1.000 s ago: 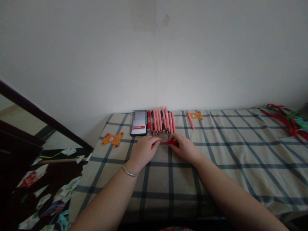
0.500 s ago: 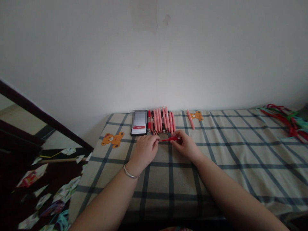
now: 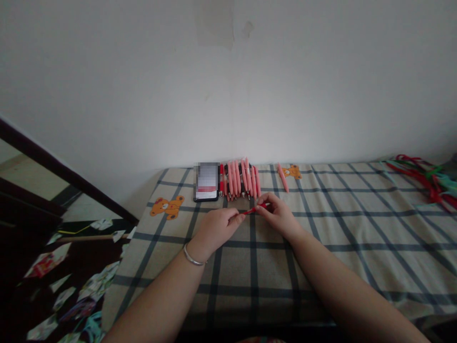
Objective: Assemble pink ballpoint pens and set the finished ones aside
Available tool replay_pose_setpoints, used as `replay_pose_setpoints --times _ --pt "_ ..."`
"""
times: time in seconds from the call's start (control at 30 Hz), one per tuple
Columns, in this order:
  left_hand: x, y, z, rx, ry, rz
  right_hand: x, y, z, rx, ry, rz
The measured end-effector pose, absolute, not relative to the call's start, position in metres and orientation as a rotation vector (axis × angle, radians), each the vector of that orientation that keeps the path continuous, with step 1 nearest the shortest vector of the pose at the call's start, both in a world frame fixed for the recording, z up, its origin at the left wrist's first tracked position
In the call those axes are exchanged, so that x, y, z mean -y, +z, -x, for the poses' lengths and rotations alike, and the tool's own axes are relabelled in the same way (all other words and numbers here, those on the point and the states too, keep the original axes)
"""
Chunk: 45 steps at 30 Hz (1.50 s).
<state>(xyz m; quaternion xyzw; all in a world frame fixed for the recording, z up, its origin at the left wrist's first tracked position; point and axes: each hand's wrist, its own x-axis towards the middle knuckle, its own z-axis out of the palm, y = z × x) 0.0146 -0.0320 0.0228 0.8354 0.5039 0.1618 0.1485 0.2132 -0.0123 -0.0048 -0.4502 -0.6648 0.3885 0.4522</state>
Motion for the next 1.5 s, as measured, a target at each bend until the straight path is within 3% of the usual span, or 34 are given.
replay_pose_setpoints --times 0.47,1.5 --pt "0.030 0.019 -0.014 -1.577 0.449 -2.377 0.014 0.003 -0.215 1.564 1.009 1.114" --pt "0.029 0.020 -0.012 -1.591 0.452 -2.331 0.012 -0.002 -0.224 1.423 0.743 1.178"
